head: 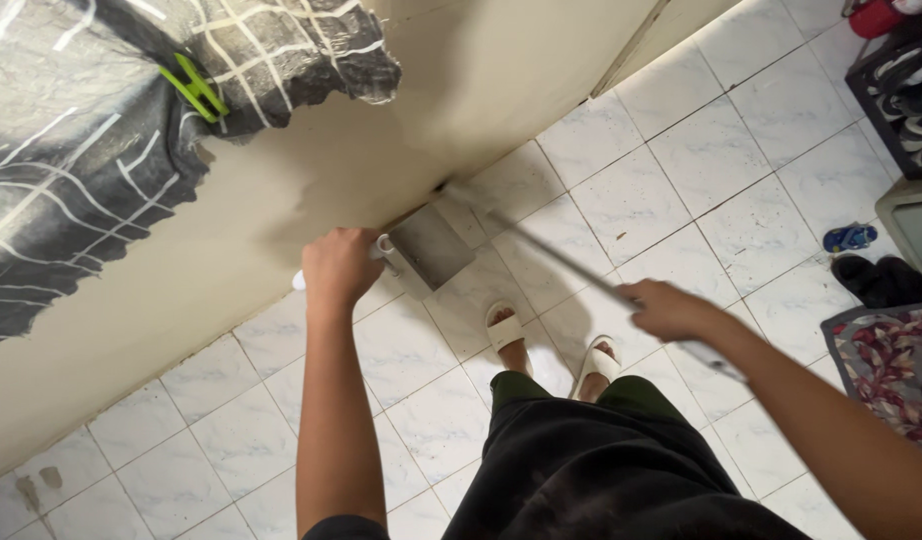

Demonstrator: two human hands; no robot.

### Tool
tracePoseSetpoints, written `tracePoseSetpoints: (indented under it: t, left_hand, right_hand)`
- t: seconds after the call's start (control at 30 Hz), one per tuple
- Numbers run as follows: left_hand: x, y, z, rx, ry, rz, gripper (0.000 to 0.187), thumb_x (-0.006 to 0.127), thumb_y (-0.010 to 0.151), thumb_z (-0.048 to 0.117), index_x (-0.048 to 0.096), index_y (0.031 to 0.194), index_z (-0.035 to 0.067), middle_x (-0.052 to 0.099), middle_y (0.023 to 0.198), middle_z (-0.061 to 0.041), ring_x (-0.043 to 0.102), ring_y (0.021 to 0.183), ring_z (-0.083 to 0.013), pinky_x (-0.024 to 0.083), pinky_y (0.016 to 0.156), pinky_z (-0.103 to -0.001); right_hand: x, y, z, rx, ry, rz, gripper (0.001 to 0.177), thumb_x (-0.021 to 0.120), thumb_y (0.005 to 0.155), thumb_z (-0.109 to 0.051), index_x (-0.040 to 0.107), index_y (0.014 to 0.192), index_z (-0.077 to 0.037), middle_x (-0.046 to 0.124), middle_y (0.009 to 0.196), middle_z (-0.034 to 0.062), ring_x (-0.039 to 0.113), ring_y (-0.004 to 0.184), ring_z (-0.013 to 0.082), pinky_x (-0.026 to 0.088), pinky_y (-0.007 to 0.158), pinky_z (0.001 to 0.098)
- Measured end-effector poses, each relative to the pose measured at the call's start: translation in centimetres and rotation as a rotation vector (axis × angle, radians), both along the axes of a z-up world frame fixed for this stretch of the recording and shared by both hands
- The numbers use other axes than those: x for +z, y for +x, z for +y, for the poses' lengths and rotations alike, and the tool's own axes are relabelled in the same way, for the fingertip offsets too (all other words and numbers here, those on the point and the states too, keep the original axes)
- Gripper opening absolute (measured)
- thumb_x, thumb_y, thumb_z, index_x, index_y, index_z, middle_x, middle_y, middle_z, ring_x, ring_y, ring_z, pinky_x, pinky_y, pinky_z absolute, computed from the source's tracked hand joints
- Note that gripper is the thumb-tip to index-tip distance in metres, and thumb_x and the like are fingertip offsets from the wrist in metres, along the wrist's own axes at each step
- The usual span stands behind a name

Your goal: The person sweeps a tiled floor using a broom and dustpan. They gather debris into the dustpan, move to different areas of the room, and continue sweeping along the walls and corners.

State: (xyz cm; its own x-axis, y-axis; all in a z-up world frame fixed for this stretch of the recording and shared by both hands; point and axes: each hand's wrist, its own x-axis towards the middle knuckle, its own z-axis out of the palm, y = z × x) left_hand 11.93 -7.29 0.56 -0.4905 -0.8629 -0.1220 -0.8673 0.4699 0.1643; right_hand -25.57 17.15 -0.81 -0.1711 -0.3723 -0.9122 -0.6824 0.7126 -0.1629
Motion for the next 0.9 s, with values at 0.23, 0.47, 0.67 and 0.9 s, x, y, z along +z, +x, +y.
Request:
tracePoseSetpoints:
  t: [0.23,0.47,0.67,0.9]
  left_hand:
    - [-0.2,0.0,-0.4,0.000,0.000,-0.009,0.026,0.075,0.069,0.013,0.080,0.091,0.024,0.073,0.076,-0.008,0.070,0.072,-0.0319,0.053,0.059,-0.045]
    - [-0.7,-1.0,-1.4,-0.009,0.007,0.004,0.026,0.074,0.065,0.012,0.079,0.088,0.022,0.074,0.079,-0.009,0.071,0.077,-0.0324,0.054,0.062,-0.045]
    - [-1.4,-3.7,-1.8,-0.057,0.029,-0.019,0.024,0.075,0.067,0.014,0.079,0.090,0.021,0.075,0.084,-0.011,0.072,0.082,-0.0348,0.056,0.068,-0.046]
    - [0.4,-1.0,-1.9,0.040,0.159,-0.072,0.020,0.078,0.074,0.023,0.081,0.094,0.022,0.076,0.090,-0.012,0.072,0.085,-0.0350,0.056,0.072,-0.047]
  right_hand:
    - [-11.8,-3.3,-0.7,0.256,-0.182,0.243,0.033,0.068,0.082,-0.009,0.066,0.112,0.006,0.072,0.105,0.0257,0.072,0.095,0.0374,0.059,0.082,0.0480]
    - [-16.5,6.2,-0.6,0.121,-0.143,-0.004,0.043,0.062,0.078,-0.002,0.058,0.118,0.013,0.071,0.107,0.0324,0.075,0.097,0.0392,0.061,0.083,0.0452]
    - [-9.7,7.7,2.0,0.056,-0.219,-0.153,0.070,0.061,0.078,-0.003,0.047,0.146,-0.002,0.068,0.114,0.0221,0.072,0.098,0.0332,0.058,0.090,0.0413]
    - [-1.6,3.3,11.5,-0.271,0.000,0.005,0.068,0.063,0.090,-0.019,0.043,0.155,-0.027,0.077,0.104,0.0169,0.074,0.072,0.0266,0.062,0.075,0.0409]
